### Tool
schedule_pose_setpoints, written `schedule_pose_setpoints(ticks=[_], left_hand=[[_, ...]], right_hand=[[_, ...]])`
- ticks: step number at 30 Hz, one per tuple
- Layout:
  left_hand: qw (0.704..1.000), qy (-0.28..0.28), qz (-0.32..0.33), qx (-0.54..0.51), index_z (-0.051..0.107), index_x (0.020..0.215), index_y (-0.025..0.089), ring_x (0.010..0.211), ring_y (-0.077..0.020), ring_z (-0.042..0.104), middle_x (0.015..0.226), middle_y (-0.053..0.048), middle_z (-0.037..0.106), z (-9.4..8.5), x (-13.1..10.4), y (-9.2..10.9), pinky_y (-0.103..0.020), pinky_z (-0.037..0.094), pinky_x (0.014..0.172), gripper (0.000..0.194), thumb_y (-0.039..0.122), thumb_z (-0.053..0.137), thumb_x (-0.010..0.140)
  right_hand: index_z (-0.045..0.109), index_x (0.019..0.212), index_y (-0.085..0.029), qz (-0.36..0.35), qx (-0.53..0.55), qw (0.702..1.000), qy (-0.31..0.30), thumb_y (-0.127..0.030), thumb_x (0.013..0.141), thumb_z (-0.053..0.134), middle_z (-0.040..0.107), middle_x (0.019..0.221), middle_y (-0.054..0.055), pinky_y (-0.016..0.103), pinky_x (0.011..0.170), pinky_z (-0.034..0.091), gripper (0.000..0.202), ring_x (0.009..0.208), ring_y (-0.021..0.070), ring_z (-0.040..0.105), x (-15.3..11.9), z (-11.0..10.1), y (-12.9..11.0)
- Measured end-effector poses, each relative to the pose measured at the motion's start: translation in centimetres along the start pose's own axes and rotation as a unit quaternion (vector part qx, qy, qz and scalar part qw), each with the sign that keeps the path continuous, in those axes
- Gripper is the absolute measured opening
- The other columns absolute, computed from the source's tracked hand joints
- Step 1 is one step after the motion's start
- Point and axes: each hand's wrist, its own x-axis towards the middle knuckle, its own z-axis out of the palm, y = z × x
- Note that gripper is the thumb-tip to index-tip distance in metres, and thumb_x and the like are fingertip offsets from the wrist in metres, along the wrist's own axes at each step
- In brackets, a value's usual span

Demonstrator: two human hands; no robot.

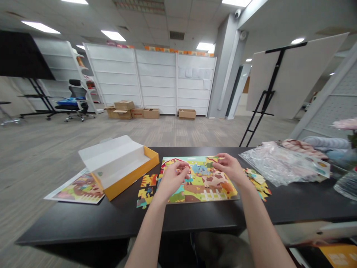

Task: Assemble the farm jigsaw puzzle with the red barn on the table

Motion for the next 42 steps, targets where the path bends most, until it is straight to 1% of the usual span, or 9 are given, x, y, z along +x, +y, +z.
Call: schedule_pose_setpoints(ticks=[3,6,10,14,18,27,33,38,42], left_hand=[[1.0,-0.006,0.007,-0.001,0.066,0.102,0.016,0.078,-0.0154,0.071,0.096,-0.008,0.074,-1.0,-0.5,0.5,-0.019,0.052,0.056,0.025,0.034,0.068,0.084],[1.0,-0.002,0.019,0.012,0.067,0.102,0.016,0.084,-0.0177,0.072,0.098,-0.008,0.075,-2.0,-1.0,0.8,-0.02,0.052,0.057,0.026,0.035,0.068,0.083],[0.998,0.014,0.031,0.059,0.069,0.1,0.015,0.081,-0.0194,0.071,0.094,-0.009,0.075,-3.0,-1.2,0.5,-0.021,0.05,0.054,0.028,0.037,0.067,0.082],[0.996,0.012,0.047,0.077,0.069,0.098,0.016,0.081,-0.0183,0.071,0.105,-0.01,0.074,-3.3,-1.2,-0.3,-0.022,0.051,0.056,0.028,0.038,0.067,0.082],[0.994,0.014,0.049,0.095,0.07,0.099,0.017,0.083,-0.0196,0.071,0.106,-0.01,0.074,-3.4,-1.2,-0.7,-0.022,0.05,0.055,0.029,0.041,0.066,0.083],[0.991,0.02,0.061,0.119,0.07,0.097,0.018,0.084,-0.0202,0.072,0.105,-0.008,0.074,-3.9,-1.5,-1.2,-0.028,0.058,0.067,0.027,0.041,0.066,0.084],[0.989,0.02,0.064,0.128,0.07,0.094,0.018,0.084,-0.0212,0.072,0.102,-0.008,0.074,-3.7,-1.7,-0.6,-0.031,0.06,0.072,0.024,0.04,0.066,0.084],[0.985,0.032,0.074,0.153,0.07,0.091,0.019,0.086,-0.0215,0.072,0.1,-0.007,0.075,-3.3,-1.8,-0.2,-0.032,0.058,0.078,0.019,0.035,0.064,0.084],[0.967,0.028,0.104,0.23,0.07,0.096,0.02,0.088,-0.0208,0.071,0.101,-0.006,0.074,-2.4,-1.5,-0.4,-0.032,0.057,0.08,0.018,0.03,0.057,0.089]], right_hand=[[0.067,0.102,-0.018,0.007,-0.07,0.995,0.066,-0.049,0.063,0.082,0.074,0.078,0.005,0.027,0.056,0.05,0.052,0.063,0.018,0.067,1.6,-2.8,1.8],[0.071,0.105,-0.015,0.035,-0.142,0.985,0.092,-0.046,0.066,0.08,0.074,0.077,0.006,0.027,0.051,0.048,0.05,0.055,0.0168,0.065,2.5,-4.2,3.8],[0.072,0.105,-0.018,0.05,-0.261,0.961,0.077,-0.04,0.07,0.078,0.077,0.081,0.006,0.03,0.063,0.052,0.042,0.072,0.0221,0.072,2.9,-4.0,5.4],[0.073,0.1,-0.02,0.033,-0.367,0.926,0.085,-0.039,0.073,0.077,0.078,0.085,0.006,0.03,0.073,0.052,0.033,0.082,0.0234,0.073,2.9,-3.1,5.2],[0.073,0.091,-0.02,0.02,-0.391,0.916,0.085,-0.037,0.075,0.074,0.078,0.087,0.006,0.029,0.075,0.051,0.023,0.083,0.0221,0.073,2.7,-2.7,5.1],[0.074,0.086,-0.019,0.01,-0.444,0.894,0.057,-0.042,0.083,0.067,0.077,0.084,0.007,0.028,0.069,0.047,0.025,0.08,0.0214,0.071,2.1,-2.0,4.7],[0.075,0.09,-0.02,0.001,-0.458,0.888,0.048,-0.039,0.086,0.064,0.076,0.089,0.007,0.029,0.07,0.046,0.023,0.083,0.0223,0.069,2.1,-1.7,4.4],[0.077,0.094,-0.021,-0.052,-0.457,0.888,0.024,-0.044,0.087,0.063,0.072,0.098,0.009,0.03,0.078,0.047,0.028,0.086,0.0222,0.067,2.2,-1.6,4.6],[0.078,0.098,-0.021,-0.071,-0.442,0.894,0.0,-0.042,0.087,0.062,0.07,0.1,0.009,0.029,0.078,0.048,0.028,0.083,0.0209,0.066,2.3,-1.4,4.8]])
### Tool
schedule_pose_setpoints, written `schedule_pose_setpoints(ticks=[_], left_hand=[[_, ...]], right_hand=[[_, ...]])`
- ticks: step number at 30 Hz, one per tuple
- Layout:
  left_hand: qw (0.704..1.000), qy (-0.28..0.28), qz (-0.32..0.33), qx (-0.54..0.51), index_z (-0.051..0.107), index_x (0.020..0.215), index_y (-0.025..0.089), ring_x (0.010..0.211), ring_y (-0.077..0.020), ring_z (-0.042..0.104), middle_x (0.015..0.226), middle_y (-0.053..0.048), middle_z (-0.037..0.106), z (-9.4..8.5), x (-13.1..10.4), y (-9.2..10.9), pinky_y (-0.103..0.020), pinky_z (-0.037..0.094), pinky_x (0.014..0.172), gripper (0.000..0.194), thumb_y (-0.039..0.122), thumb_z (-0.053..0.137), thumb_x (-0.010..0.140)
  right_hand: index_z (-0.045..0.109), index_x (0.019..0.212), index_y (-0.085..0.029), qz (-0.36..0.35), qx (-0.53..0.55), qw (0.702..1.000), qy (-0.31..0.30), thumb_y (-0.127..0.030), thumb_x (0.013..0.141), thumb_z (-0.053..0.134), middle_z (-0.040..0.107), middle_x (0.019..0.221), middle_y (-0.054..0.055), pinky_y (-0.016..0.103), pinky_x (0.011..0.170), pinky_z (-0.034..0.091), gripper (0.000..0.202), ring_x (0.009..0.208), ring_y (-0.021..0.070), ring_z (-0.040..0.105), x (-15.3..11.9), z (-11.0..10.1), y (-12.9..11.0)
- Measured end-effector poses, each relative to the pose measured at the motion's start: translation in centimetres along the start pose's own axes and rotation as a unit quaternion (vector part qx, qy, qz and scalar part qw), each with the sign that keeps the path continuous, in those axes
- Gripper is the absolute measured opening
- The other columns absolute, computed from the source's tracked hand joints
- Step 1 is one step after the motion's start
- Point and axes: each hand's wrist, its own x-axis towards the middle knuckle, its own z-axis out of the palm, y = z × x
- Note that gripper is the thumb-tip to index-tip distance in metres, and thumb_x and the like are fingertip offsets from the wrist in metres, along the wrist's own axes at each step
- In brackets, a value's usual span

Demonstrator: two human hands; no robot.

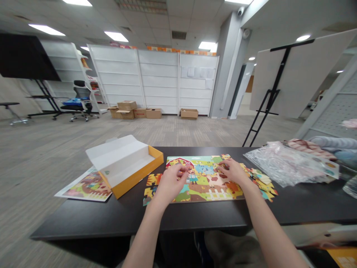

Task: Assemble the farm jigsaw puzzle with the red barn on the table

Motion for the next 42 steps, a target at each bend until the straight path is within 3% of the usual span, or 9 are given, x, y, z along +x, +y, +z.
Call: schedule_pose_setpoints(ticks=[4,8,13,19,25,32,42], left_hand=[[0.987,-0.037,0.054,0.149,0.069,0.104,0.021,0.105,-0.0237,0.066,0.111,-0.007,0.071,1.3,0.8,0.9,-0.037,0.052,0.094,0.019,0.025,0.055,0.091],[0.959,-0.1,0.091,0.251,0.067,0.111,0.019,0.117,-0.0259,0.06,0.119,-0.009,0.068,2.8,2.1,2.7,-0.039,0.046,0.104,0.024,0.02,0.057,0.089],[0.907,-0.193,0.11,0.358,0.064,0.118,0.018,0.12,-0.0306,0.058,0.124,-0.013,0.065,5.7,4.7,4.3,-0.041,0.048,0.1,0.032,0.027,0.061,0.088],[0.876,-0.273,0.105,0.383,0.064,0.12,0.019,0.113,-0.0318,0.064,0.125,-0.015,0.067,8.3,8.9,4.0,-0.039,0.053,0.091,0.043,0.034,0.07,0.081],[0.857,-0.305,0.095,0.405,0.067,0.116,0.024,0.109,-0.0297,0.068,0.122,-0.011,0.07,8.9,11.0,3.5,-0.036,0.053,0.088,0.041,0.023,0.073,0.075],[0.857,-0.304,0.09,0.406,0.068,0.116,0.025,0.11,-0.028,0.067,0.123,-0.01,0.071,8.5,10.8,3.8,-0.034,0.052,0.09,0.041,0.024,0.072,0.075],[0.872,-0.289,0.084,0.386,0.062,0.124,0.026,0.115,-0.0262,0.065,0.128,-0.008,0.067,7.1,10.2,3.5,-0.032,0.05,0.092,0.049,0.028,0.074,0.077]], right_hand=[[0.078,0.099,-0.02,0.002,0.001,1.0,-0.006,-0.042,0.089,0.061,0.07,0.097,0.01,0.03,0.077,0.048,0.03,0.083,0.022,0.066,0.0,0.2,0.2],[0.076,0.104,-0.018,0.004,0.009,1.0,-0.01,-0.031,0.091,0.058,0.071,0.104,0.011,0.03,0.084,0.049,0.026,0.091,0.0218,0.067,0.0,0.2,0.3],[0.076,0.106,-0.017,0.002,0.012,1.0,-0.014,-0.021,0.091,0.056,0.07,0.112,0.013,0.031,0.094,0.047,0.026,0.102,0.0218,0.066,-0.1,0.1,0.0],[0.074,0.112,-0.017,0.006,0.018,0.999,-0.032,-0.018,0.092,0.051,0.069,0.118,0.012,0.028,0.096,0.046,0.031,0.104,0.0203,0.066,-0.2,0.0,0.0],[0.073,0.119,-0.016,-0.009,0.023,0.998,-0.054,-0.014,0.09,0.049,0.068,0.121,0.013,0.028,0.1,0.044,0.038,0.11,0.0214,0.063,-0.3,-0.1,0.3],[0.071,0.125,-0.018,-0.016,-0.011,0.996,-0.092,-0.014,0.088,0.049,0.064,0.13,0.014,0.032,0.105,0.042,0.043,0.118,0.0242,0.061,0.2,-0.5,0.0],[0.069,0.129,-0.022,-0.024,-0.031,0.994,-0.1,-0.011,0.085,0.049,0.062,0.134,0.013,0.033,0.105,0.042,0.049,0.119,0.025,0.06,0.5,0.1,0.6]])
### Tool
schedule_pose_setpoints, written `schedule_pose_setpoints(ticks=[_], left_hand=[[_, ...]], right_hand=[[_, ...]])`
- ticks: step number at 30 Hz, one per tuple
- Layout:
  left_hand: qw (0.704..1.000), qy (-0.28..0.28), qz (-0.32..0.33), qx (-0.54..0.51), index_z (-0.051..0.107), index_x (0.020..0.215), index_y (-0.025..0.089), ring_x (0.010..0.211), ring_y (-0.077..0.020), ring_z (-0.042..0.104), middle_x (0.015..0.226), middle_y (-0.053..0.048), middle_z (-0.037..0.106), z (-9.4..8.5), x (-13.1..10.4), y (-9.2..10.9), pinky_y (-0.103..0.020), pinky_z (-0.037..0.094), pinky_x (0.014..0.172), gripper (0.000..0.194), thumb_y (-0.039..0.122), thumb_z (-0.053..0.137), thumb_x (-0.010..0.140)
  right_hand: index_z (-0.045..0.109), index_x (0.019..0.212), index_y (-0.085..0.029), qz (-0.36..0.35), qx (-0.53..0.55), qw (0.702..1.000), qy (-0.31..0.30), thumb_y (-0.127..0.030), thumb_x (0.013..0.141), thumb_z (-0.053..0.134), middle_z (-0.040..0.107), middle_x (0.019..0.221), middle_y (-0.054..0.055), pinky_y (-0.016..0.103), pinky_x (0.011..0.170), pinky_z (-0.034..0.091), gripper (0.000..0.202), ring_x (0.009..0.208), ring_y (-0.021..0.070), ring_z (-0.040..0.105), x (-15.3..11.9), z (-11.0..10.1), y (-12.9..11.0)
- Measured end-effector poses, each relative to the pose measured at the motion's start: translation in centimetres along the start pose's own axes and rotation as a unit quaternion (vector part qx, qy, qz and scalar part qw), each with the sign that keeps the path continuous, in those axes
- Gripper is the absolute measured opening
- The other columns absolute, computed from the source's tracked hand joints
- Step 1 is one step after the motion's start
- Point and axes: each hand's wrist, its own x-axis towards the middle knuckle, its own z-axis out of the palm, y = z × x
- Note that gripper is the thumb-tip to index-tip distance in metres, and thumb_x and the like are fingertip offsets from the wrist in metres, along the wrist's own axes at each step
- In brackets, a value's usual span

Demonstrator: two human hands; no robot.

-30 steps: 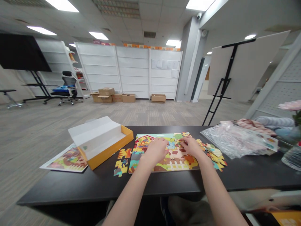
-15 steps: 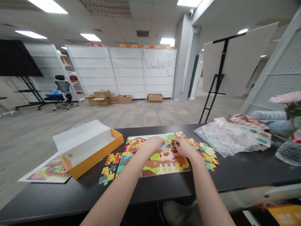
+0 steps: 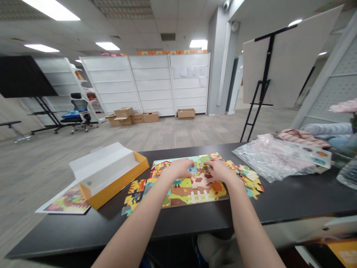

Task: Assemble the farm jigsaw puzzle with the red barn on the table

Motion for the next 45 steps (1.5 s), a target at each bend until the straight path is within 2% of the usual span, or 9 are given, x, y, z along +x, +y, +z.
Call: schedule_pose_setpoints(ticks=[5,15,26,31,40,45], left_hand=[[1.0,0.016,0.018,-0.004,0.06,0.125,0.026,0.115,-0.0232,0.064,0.129,-0.006,0.065,0.3,0.0,-0.3,-0.029,0.049,0.093,0.046,0.024,0.069,0.08],[0.999,0.039,0.033,0.013,0.061,0.125,0.025,0.116,-0.0243,0.064,0.129,-0.007,0.064,1.0,0.8,-0.3,-0.032,0.05,0.095,0.04,0.024,0.062,0.085],[0.998,0.024,0.04,0.041,0.065,0.127,0.033,0.114,-0.0274,0.066,0.13,-0.005,0.067,0.6,1.6,0.1,-0.037,0.052,0.094,0.039,0.03,0.059,0.088],[0.998,0.011,0.032,0.047,0.068,0.125,0.032,0.113,-0.0304,0.067,0.128,-0.006,0.07,0.1,1.6,0.5,-0.039,0.054,0.09,0.043,0.029,0.06,0.083],[0.999,-0.006,0.025,0.044,0.069,0.123,0.033,0.11,-0.0312,0.068,0.124,-0.007,0.072,-0.1,2.1,0.7,-0.038,0.055,0.085,0.048,0.031,0.064,0.076],[0.999,-0.006,0.018,0.036,0.071,0.119,0.032,0.102,-0.0303,0.07,0.114,-0.008,0.075,-0.2,2.3,0.8,-0.037,0.055,0.083,0.044,0.041,0.068,0.076]], right_hand=[[0.069,0.128,-0.023,0.009,0.004,1.0,0.002,-0.012,0.085,0.05,0.062,0.132,0.013,0.032,0.104,0.042,0.048,0.119,0.0242,0.06,0.0,0.0,0.0],[0.069,0.129,-0.023,0.005,0.013,1.0,-0.008,-0.013,0.088,0.049,0.062,0.131,0.012,0.03,0.105,0.041,0.047,0.121,0.0235,0.058,-0.3,-0.2,-0.2],[0.068,0.129,-0.019,0.016,0.033,0.999,-0.001,-0.013,0.09,0.049,0.06,0.134,0.014,0.031,0.109,0.038,0.044,0.126,0.0235,0.055,-0.4,-0.3,-0.5],[0.07,0.123,-0.014,0.019,0.06,0.998,0.011,-0.013,0.086,0.053,0.064,0.126,0.015,0.031,0.105,0.041,0.04,0.118,0.0242,0.059,-0.5,-0.7,-0.5],[0.071,0.119,-0.015,0.024,0.063,0.998,0.007,-0.015,0.087,0.055,0.066,0.122,0.013,0.03,0.103,0.04,0.036,0.116,0.0228,0.059,-0.4,-0.8,-0.4],[0.073,0.111,-0.015,0.024,0.061,0.998,0.008,-0.013,0.086,0.057,0.067,0.116,0.012,0.029,0.097,0.042,0.03,0.109,0.0218,0.061,-0.4,-1.1,-0.7]])
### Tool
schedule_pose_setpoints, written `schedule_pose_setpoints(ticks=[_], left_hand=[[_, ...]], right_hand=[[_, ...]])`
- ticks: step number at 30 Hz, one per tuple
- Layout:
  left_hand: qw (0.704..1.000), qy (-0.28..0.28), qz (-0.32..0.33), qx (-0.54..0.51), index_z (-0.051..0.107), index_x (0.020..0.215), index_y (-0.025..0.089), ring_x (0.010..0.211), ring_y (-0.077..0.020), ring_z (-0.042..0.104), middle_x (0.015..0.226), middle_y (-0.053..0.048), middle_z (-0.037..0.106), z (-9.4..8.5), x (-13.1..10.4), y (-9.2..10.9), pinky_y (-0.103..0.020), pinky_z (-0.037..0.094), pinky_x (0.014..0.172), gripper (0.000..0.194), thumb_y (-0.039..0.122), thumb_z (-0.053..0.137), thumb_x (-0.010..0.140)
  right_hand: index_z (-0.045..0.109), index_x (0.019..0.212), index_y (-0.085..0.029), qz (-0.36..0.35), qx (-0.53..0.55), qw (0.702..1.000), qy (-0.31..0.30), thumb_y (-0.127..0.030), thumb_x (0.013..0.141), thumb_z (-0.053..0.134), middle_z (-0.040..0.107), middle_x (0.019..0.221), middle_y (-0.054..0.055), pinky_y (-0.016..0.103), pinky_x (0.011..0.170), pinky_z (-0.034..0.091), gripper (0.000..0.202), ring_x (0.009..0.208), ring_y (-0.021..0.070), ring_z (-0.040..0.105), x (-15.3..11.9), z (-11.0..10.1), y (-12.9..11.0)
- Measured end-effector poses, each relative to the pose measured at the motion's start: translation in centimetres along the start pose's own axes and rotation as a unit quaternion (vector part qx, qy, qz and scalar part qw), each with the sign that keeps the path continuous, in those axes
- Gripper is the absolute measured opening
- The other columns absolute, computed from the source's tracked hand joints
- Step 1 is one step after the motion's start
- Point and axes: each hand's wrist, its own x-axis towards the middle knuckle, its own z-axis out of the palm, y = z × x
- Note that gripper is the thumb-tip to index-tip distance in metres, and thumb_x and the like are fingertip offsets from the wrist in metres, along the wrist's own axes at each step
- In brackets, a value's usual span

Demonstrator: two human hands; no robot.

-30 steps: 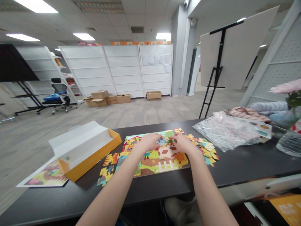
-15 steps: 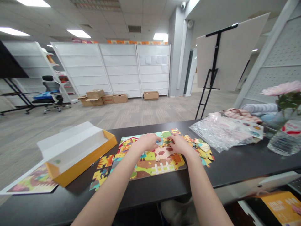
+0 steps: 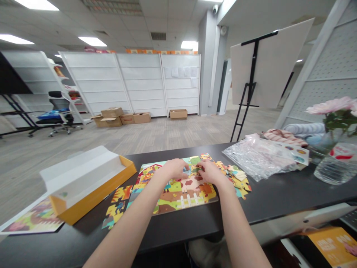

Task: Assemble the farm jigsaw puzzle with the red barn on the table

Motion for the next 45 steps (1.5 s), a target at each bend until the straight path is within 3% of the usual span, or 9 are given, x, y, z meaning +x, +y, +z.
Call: schedule_pose_setpoints(ticks=[5,12,20,27,33,45], left_hand=[[0.999,0.019,0.031,-0.011,0.07,0.122,0.028,0.111,-0.0269,0.067,0.122,-0.007,0.072,0.5,-0.2,-0.1,-0.033,0.051,0.092,0.042,0.038,0.064,0.082],[0.998,0.049,0.04,-0.019,0.069,0.123,0.026,0.113,-0.0266,0.065,0.124,-0.007,0.07,1.8,-0.2,-0.7,-0.034,0.051,0.094,0.038,0.033,0.057,0.088],[0.997,0.05,0.049,-0.03,0.068,0.123,0.025,0.114,-0.0251,0.065,0.125,-0.007,0.069,1.8,-0.2,-0.7,-0.032,0.049,0.096,0.037,0.032,0.054,0.09],[0.999,0.02,0.005,-0.032,0.064,0.129,0.02,0.116,-0.0288,0.064,0.128,-0.012,0.068,0.8,-1.5,-2.5,-0.033,0.049,0.097,0.054,0.037,0.07,0.078],[0.999,0.005,-0.011,-0.032,0.069,0.116,0.021,0.111,-0.0282,0.067,0.121,-0.01,0.072,0.4,-2.2,-4.0,-0.033,0.05,0.092,0.042,0.034,0.071,0.076],[0.993,0.039,0.021,-0.109,0.062,0.118,0.018,0.111,-0.0228,0.064,0.122,-0.008,0.069,2.1,-1.7,-5.5,-0.029,0.049,0.095,0.048,0.019,0.068,0.07]], right_hand=[[0.073,0.101,-0.012,0.008,-0.006,1.0,0.001,-0.014,0.085,0.059,0.068,0.11,0.015,0.03,0.093,0.044,0.021,0.107,0.0237,0.061,-0.1,-0.3,-0.2],[0.072,0.107,-0.012,0.012,0.008,1.0,0.009,-0.014,0.086,0.059,0.067,0.117,0.016,0.029,0.095,0.044,0.025,0.11,0.0239,0.061,-0.4,-0.4,-0.1],[0.07,0.124,-0.016,0.002,0.002,1.0,0.001,-0.014,0.088,0.054,0.063,0.128,0.014,0.029,0.106,0.04,0.039,0.119,0.0224,0.059,0.0,0.1,0.0],[0.068,0.13,-0.022,0.015,-0.016,0.999,-0.03,-0.015,0.09,0.051,0.058,0.135,0.012,0.032,0.108,0.039,0.044,0.122,0.023,0.058,-0.3,-0.2,-0.5],[0.066,0.131,-0.025,0.023,-0.012,0.999,-0.042,-0.014,0.089,0.05,0.057,0.137,0.011,0.032,0.107,0.039,0.046,0.124,0.0228,0.057,-0.5,-0.5,-0.7],[0.066,0.132,-0.023,0.012,-0.005,0.999,-0.038,-0.013,0.089,0.05,0.057,0.137,0.012,0.031,0.109,0.038,0.047,0.125,0.0223,0.056,-0.4,-0.1,-0.3]])
